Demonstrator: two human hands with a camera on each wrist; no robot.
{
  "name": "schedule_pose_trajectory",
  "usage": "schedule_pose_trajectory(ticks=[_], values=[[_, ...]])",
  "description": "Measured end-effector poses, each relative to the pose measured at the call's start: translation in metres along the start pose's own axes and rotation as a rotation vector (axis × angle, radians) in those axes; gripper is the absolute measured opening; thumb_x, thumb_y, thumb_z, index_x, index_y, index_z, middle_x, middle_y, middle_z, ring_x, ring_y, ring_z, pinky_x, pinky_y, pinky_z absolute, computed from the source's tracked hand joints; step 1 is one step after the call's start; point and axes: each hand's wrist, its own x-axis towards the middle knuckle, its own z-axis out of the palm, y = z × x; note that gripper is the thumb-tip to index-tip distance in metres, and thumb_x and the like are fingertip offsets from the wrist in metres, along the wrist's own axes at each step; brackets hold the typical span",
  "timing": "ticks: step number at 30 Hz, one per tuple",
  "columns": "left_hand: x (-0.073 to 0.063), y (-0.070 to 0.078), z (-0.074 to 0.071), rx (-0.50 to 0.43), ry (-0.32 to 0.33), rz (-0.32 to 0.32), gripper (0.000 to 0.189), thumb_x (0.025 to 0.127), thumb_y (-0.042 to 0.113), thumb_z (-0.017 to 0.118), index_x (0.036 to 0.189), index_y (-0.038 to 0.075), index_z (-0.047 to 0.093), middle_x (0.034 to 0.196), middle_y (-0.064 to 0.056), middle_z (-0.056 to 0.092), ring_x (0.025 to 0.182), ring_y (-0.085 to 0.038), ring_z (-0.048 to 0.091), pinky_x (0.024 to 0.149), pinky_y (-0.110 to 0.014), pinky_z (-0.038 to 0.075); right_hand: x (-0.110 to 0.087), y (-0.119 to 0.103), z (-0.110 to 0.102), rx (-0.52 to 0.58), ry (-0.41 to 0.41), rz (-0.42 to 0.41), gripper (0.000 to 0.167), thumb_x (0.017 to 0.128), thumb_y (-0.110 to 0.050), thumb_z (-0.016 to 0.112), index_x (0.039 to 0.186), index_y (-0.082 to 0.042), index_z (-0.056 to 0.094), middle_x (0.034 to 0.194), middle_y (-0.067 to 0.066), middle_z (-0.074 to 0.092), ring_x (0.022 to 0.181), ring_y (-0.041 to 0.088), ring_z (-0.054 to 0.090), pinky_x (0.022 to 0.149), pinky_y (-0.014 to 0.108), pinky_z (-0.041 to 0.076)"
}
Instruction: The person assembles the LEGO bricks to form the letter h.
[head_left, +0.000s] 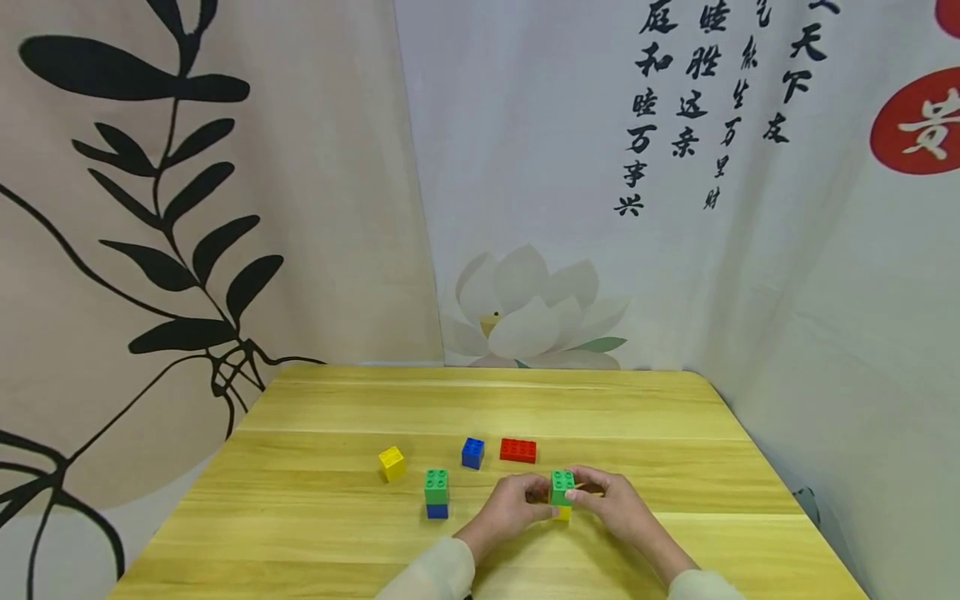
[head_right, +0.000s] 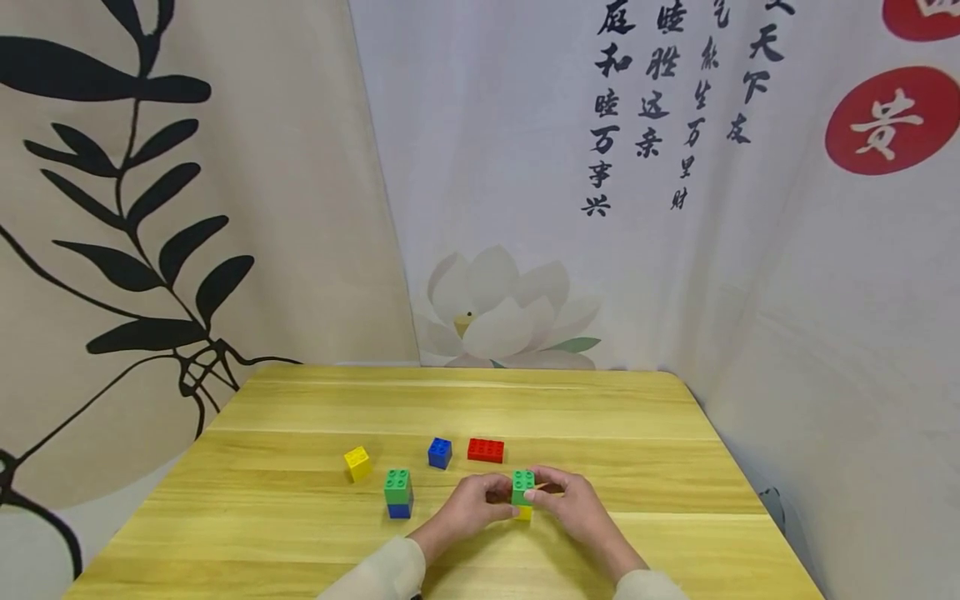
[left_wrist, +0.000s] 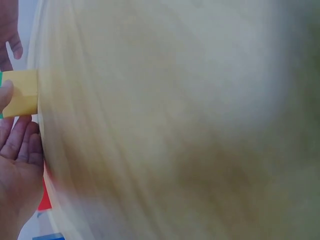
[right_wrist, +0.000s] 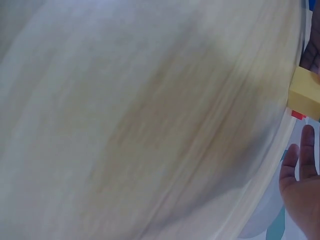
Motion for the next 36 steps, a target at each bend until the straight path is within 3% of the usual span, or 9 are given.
schedule_pose_trajectory(ticks=[24,36], values=[[-0.005,-0.002,-0.006,0.011,0.022,-0.008,0.023,0.086,0.016,0.079,0.108,0.011,0.074,0.099,0.004,0.07,0.087,-0.008,0.062,0.08,-0.03,0.053,-0.001,0.001,0.003,0.049,-0.001,0.008,0.039,0.094,-0.03,0.07,0.127,-0.01,0.065,0.114,0.005,0.067,0.106,0.025,0.059,0.085,0.046,0.053],[-0.01,0.005,-0.012,0.003,0.014,-0.018,0.025,0.087,0.017,0.078,0.111,0.012,0.073,0.104,0.0,0.069,0.09,-0.01,0.062,0.081,-0.032,0.054,0.002,0.0,0.008,0.052,0.035,0.021,0.043,0.092,-0.031,0.071,0.128,-0.008,0.064,0.114,0.003,0.067,0.107,0.025,0.06,0.085,0.045,0.053]])
